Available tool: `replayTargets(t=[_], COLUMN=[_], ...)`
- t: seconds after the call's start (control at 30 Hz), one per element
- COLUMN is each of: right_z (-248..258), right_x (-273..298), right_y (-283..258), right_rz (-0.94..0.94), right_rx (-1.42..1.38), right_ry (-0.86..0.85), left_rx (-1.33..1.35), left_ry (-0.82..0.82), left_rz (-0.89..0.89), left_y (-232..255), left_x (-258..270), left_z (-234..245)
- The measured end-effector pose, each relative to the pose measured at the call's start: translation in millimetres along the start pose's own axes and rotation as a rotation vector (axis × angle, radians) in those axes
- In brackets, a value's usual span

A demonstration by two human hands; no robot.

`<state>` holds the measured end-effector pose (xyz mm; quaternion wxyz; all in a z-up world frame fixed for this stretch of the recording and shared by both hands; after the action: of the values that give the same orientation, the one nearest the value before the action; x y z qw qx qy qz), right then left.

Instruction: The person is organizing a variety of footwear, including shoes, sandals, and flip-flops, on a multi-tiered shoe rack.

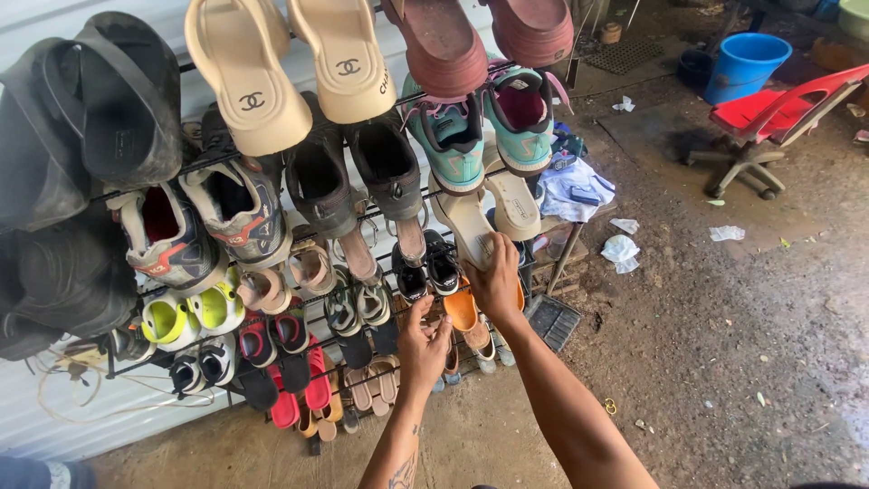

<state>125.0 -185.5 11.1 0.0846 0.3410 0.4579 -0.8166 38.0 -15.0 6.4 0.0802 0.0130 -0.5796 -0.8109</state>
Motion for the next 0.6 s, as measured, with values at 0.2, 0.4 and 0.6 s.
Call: replayTargets(t=[0.2,0.4,0.6], right_z=[24,38,49], right_x=[61,153,175], right_y=[-5,-6,-70], right_rz=[-0.151,-0.230,-0.015], right_rx=[-0.056,-0.123,-0.164], right_ry=[-0.035,-0.092,-0.048], left_rx=[-0.247,-0.303,0.051], left_ry=[0.058,-0.022,-0.151], left_rz=[-0.304,-0.493,-0.288], left_y=[-14,-28,-10], left_x=[8,42,99], left_z=[-13,-37,-3])
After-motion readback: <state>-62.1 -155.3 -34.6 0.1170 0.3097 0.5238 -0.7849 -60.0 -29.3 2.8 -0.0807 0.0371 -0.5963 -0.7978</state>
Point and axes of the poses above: each hand's wrist, its own x-axis away from the middle knuckle, its own z-axis out of the back of the hand, y = z × x, the point moved 5 cm from there along -x, towards the middle knuckle, and after that the axes turned 6 degrees about -x, right-handed, at the moved point
